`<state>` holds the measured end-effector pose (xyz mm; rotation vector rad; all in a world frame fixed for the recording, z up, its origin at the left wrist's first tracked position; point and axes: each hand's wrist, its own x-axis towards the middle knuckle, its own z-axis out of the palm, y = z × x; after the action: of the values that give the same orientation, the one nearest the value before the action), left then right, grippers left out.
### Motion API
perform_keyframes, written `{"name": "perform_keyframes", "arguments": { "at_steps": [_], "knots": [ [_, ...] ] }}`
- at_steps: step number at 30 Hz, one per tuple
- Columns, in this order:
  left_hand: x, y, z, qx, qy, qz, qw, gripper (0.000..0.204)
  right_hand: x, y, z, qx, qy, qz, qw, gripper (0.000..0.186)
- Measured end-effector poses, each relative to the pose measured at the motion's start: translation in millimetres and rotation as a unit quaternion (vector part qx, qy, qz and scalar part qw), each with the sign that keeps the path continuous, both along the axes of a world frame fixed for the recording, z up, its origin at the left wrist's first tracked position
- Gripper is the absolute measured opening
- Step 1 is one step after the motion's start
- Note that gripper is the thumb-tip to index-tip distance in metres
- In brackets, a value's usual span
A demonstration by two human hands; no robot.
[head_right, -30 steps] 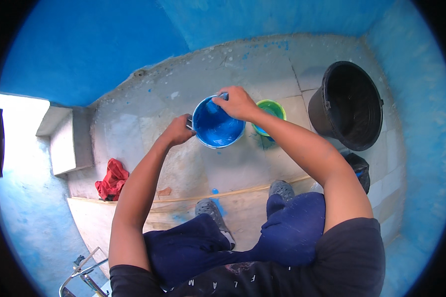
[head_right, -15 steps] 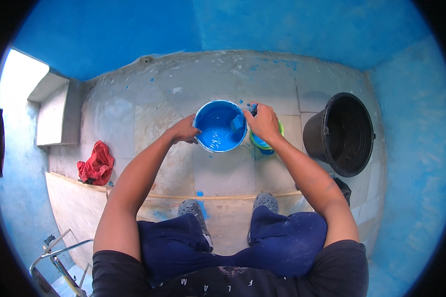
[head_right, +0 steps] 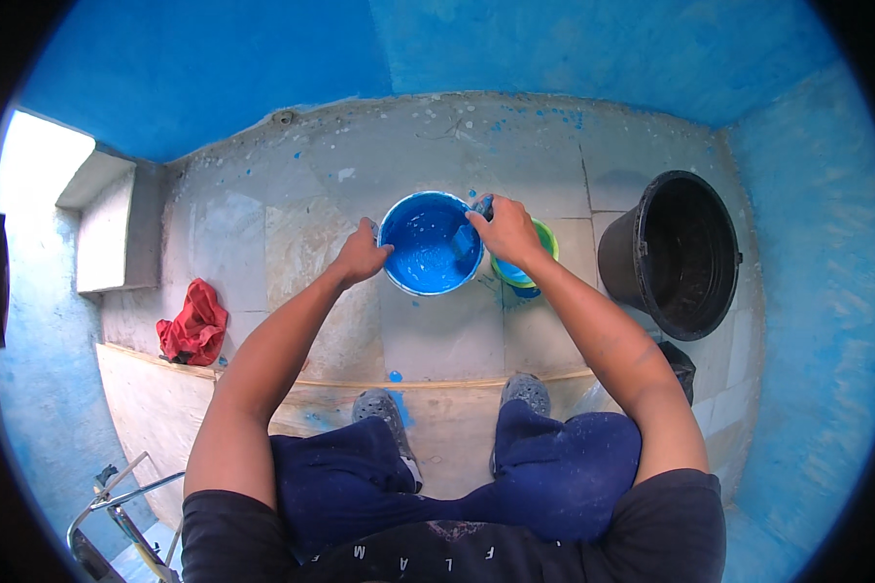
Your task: The person pours blue paint from a green scoop into a blue bucket, stirs the mixture by hand, and then pours more paint from a blue plastic bag into the bucket.
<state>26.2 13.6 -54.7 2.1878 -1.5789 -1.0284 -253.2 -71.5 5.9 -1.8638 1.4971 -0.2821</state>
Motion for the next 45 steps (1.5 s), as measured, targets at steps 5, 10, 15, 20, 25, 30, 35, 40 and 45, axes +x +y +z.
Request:
{"name": "perform_keyframes", "arguments": {
  "at_steps": [5,10,15,20,25,30,35,40,45],
  "knots": [
    [-2.7,-7.3,16.2,0.022,0.066,0.022,0.997,0.04,-3.5,7.4,-14.1,0.033,-0.095,-0.007,0.995,0.041],
    [-28.1,-12.1,44.7,-0.054,0.083,-0.013,0.995,0.037,-15.9,7.3,-25.0,0.024,-0.105,-0.038,0.993,0.043],
    [-50.1,-17.7,66.1,-0.107,0.054,-0.026,0.993,0.038,-25.0,-2.3,-26.9,0.055,-0.072,-0.118,0.989,0.042],
    [-52.7,-25.5,92.6,-0.182,0.027,-0.053,0.982,0.034,-34.3,-16.5,-10.3,0.075,-0.146,-0.107,0.981,0.04],
    [-62.3,-33.9,122.3,-0.26,0.004,-0.09,0.961,0.031,-39.6,-22.4,17.2,0.087,-0.206,-0.124,0.967,0.037],
    [-71.4,-34.7,150.8,-0.283,-0.037,-0.111,0.952,0.032,-43.4,-21.1,37.5,0.075,-0.227,-0.122,0.963,0.035],
    [-82.9,-27.1,181.0,-0.227,-0.048,-0.133,0.963,0.036,-48.3,-14.2,45.1,0.051,-0.235,-0.074,0.968,0.032],
    [-85.7,-15.2,187.7,-0.168,-0.028,-0.125,0.977,0.036,-53.3,-15.2,35.1,0.081,-0.212,-0.017,0.974,0.033],
    [-54.6,-4.2,140.5,-0.128,-0.022,-0.122,0.984,0.03,-40.3,-9.9,28.5,0.017,-0.063,0.08,0.995,0.034]
  ]
}}
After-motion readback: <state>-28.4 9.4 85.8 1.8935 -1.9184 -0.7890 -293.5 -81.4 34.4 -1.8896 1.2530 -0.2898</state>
